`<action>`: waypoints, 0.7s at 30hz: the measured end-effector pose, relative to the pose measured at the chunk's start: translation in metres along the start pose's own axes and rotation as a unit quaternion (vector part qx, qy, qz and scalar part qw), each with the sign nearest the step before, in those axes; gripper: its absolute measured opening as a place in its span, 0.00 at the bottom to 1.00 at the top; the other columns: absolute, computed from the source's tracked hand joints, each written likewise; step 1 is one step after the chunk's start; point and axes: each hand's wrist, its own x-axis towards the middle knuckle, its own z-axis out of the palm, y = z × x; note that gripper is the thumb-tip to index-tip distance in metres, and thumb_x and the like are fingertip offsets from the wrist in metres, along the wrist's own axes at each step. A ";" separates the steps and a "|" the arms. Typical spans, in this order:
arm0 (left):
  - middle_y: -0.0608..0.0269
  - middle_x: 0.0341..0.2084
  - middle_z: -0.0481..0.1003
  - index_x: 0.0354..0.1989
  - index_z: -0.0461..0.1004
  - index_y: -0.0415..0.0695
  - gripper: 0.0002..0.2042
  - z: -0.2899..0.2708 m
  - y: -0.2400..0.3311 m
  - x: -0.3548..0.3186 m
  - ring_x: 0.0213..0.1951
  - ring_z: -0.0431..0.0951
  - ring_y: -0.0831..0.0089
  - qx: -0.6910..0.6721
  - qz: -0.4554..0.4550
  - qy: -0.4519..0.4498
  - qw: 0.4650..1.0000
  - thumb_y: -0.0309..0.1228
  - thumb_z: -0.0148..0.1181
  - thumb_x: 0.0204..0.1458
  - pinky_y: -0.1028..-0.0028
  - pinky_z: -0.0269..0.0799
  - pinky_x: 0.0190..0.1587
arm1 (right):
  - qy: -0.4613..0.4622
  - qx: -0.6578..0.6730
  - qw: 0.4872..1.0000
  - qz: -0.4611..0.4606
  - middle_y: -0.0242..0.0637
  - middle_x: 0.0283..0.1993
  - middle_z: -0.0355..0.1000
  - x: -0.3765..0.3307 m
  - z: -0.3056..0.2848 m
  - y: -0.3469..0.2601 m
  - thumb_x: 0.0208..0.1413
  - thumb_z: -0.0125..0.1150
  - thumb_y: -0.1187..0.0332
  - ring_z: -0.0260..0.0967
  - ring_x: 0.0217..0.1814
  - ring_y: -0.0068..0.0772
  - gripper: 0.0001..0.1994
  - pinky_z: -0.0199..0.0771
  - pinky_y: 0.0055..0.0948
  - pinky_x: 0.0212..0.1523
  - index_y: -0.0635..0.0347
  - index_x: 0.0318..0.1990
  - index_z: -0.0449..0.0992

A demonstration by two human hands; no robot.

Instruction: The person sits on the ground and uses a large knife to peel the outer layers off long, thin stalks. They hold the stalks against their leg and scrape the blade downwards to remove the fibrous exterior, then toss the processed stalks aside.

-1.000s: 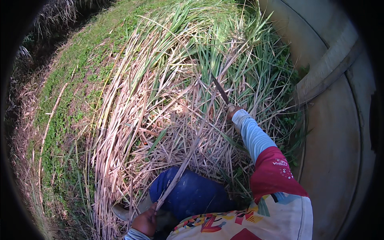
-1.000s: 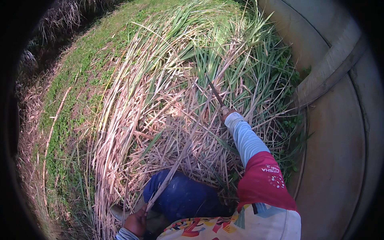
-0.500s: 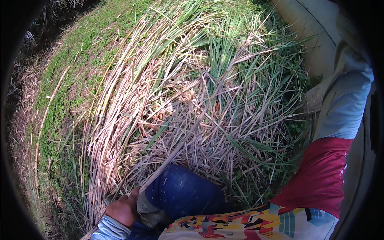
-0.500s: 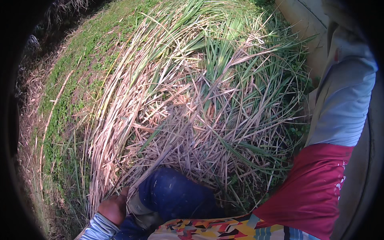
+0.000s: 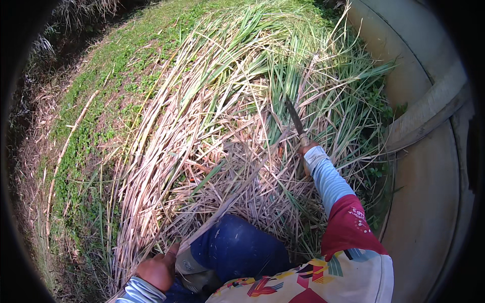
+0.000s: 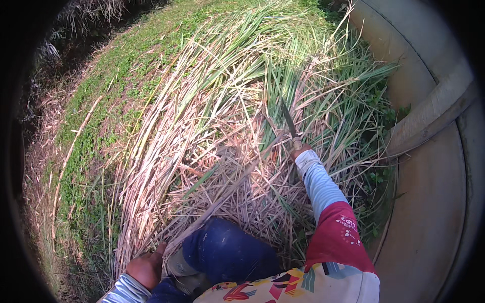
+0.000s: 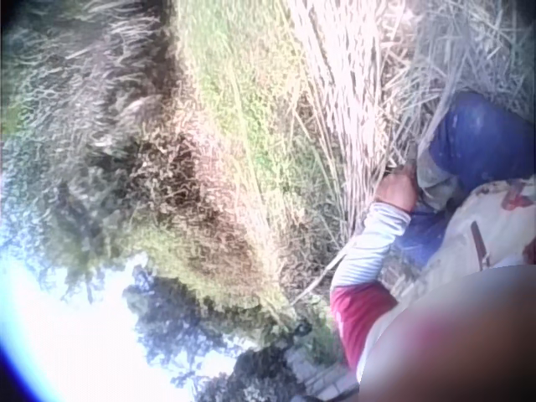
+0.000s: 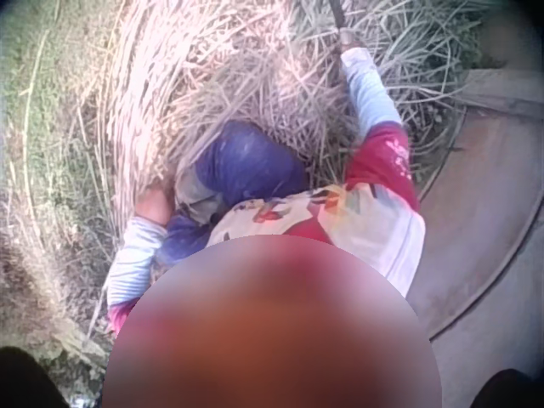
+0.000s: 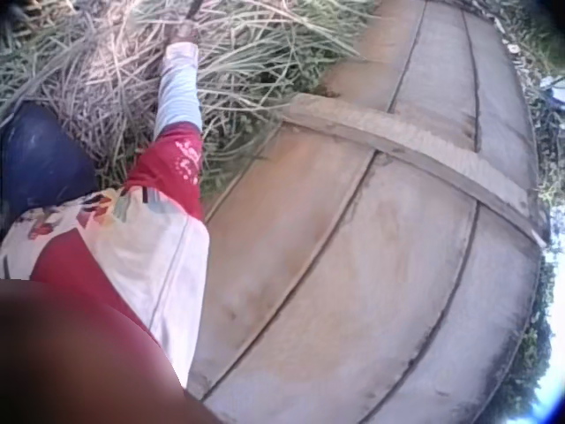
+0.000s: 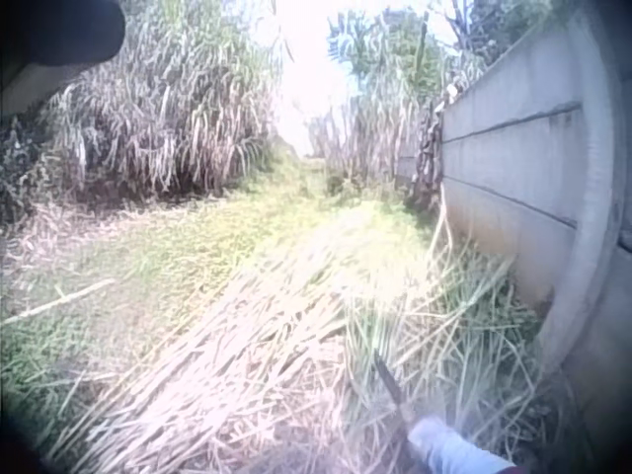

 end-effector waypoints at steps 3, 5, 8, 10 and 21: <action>0.51 0.26 0.79 0.64 0.71 0.55 0.26 0.009 -0.001 -0.007 0.23 0.80 0.54 0.001 -0.014 0.007 1.000 0.31 0.57 0.52 0.57 0.76 0.27 | 0.039 0.142 0.986 -0.080 0.44 0.31 0.79 -0.010 -0.068 -0.045 0.40 0.70 0.66 0.78 0.30 0.37 0.23 0.79 0.36 0.36 0.67 0.46 0.76; 0.51 0.26 0.79 0.63 0.72 0.55 0.26 0.011 0.000 -0.006 0.23 0.80 0.54 -0.002 0.000 0.015 1.000 0.30 0.57 0.52 0.57 0.76 0.27 | 0.097 0.229 0.954 -0.166 0.44 0.31 0.79 -0.058 -0.173 -0.088 0.38 0.67 0.64 0.79 0.33 0.36 0.24 0.78 0.33 0.39 0.66 0.46 0.77; 0.53 0.25 0.79 0.63 0.73 0.56 0.26 0.016 -0.001 -0.008 0.22 0.80 0.54 0.010 0.019 0.032 0.999 0.29 0.57 0.51 0.58 0.76 0.26 | 0.199 0.312 0.873 -0.317 0.45 0.33 0.79 -0.088 -0.274 -0.130 0.38 0.68 0.64 0.79 0.35 0.37 0.25 0.78 0.34 0.41 0.67 0.47 0.77; 0.55 0.24 0.79 0.63 0.73 0.57 0.26 0.016 0.001 -0.016 0.22 0.80 0.55 0.015 0.003 0.024 1.000 0.29 0.58 0.51 0.58 0.75 0.25 | 0.248 0.338 0.819 -0.392 0.46 0.34 0.79 -0.104 -0.298 -0.154 0.38 0.68 0.64 0.79 0.36 0.37 0.25 0.78 0.35 0.43 0.67 0.47 0.77; 0.52 0.29 0.80 0.64 0.70 0.54 0.27 0.028 -0.012 -0.028 0.23 0.80 0.54 -0.027 0.025 0.044 0.998 0.28 0.58 0.51 0.58 0.75 0.26 | -0.008 -0.076 0.997 0.014 0.49 0.39 0.80 -0.084 0.041 0.005 0.38 0.71 0.64 0.79 0.43 0.41 0.28 0.77 0.38 0.51 0.67 0.51 0.75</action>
